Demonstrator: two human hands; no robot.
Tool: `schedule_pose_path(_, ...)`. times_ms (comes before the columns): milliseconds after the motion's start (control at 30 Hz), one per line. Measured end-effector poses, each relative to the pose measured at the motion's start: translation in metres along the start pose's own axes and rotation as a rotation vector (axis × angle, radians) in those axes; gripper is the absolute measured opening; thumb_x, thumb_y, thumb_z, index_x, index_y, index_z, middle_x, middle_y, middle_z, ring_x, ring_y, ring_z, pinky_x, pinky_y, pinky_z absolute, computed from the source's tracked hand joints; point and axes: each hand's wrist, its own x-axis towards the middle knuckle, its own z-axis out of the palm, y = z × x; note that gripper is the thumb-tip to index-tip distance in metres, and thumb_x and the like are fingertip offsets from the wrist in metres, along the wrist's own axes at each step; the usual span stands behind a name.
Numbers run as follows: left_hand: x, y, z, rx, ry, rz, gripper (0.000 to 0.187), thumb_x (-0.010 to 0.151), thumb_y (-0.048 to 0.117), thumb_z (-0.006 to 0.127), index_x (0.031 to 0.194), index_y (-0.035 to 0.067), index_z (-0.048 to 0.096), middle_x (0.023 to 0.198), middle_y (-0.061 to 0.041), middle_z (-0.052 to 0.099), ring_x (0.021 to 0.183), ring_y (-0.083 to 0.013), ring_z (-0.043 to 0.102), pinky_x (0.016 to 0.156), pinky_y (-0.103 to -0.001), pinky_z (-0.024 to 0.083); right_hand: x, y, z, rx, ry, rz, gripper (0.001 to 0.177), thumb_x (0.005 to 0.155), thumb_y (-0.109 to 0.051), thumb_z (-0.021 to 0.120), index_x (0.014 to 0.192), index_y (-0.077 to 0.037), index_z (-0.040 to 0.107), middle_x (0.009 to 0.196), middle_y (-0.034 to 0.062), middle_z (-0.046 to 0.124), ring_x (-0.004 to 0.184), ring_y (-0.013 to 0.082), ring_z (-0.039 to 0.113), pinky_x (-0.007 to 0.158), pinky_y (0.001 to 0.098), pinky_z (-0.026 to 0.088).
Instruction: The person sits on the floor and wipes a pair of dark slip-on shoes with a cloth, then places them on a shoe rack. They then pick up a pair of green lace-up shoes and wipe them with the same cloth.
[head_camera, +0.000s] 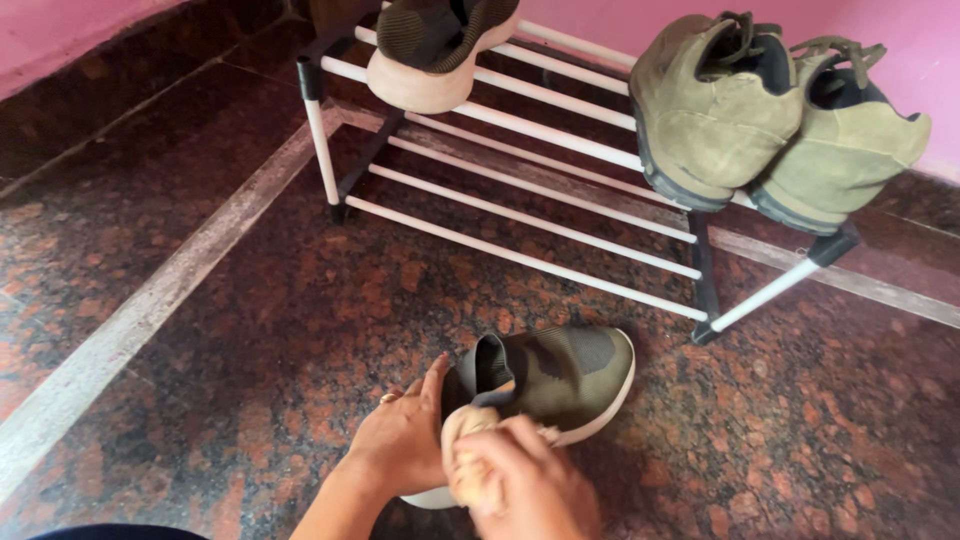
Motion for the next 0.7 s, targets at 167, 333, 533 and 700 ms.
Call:
schedule_pose_path(167,-0.009,0.018,-0.019,-0.082,-0.165,-0.136,0.149,0.047,0.071,0.08,0.163,0.01,0.008,0.143,-0.018,0.057,0.127,-0.0342,0.061,0.108,-0.036,0.048,0.024,0.039,-0.047,-0.164,-0.002,0.497,0.058,0.068,-0.019,0.086,0.12,-0.039,0.069,0.113,-0.0034,0.067,0.105,0.0296,0.07,0.088,0.0415,0.058)
schedule_pose_path(333,-0.009,0.021,-0.021,-0.053,-0.208,-0.122,0.149,0.048,0.07,0.08,0.164,0.011,0.009,0.14,-0.018,0.059,0.125,-0.0349,0.064,0.106,-0.037,0.051,0.026,0.06,-0.045,-0.15,0.191,0.391,0.043,0.073,-0.02,0.081,0.112,-0.036,0.07,0.112,-0.0001,0.065,0.104,0.0324,0.068,0.084,0.0451,0.058)
schedule_pose_path(533,-0.008,0.018,-0.02,-0.03,-0.114,-0.099,0.139,0.049,0.048,0.094,0.161,0.023,0.016,0.152,-0.012,0.047,0.141,-0.0388,0.042,0.116,-0.043,0.038,-0.009,0.033,0.009,-0.205,0.04,0.198,0.035,0.077,-0.022,0.074,0.105,-0.043,0.072,0.109,-0.007,0.065,0.1,0.0271,0.069,0.083,0.0427,0.059)
schedule_pose_path(700,-0.01,0.014,-0.036,-0.024,-0.136,-0.217,0.124,0.052,0.036,0.096,0.156,0.033,0.03,0.153,0.002,0.049,0.147,-0.0259,0.041,0.121,-0.048,0.034,0.008,0.06,-0.018,-0.337,-0.089,0.202,0.054,0.066,-0.016,0.075,0.112,-0.043,0.07,0.119,-0.0124,0.063,0.104,0.0245,0.065,0.083,0.0406,0.06)
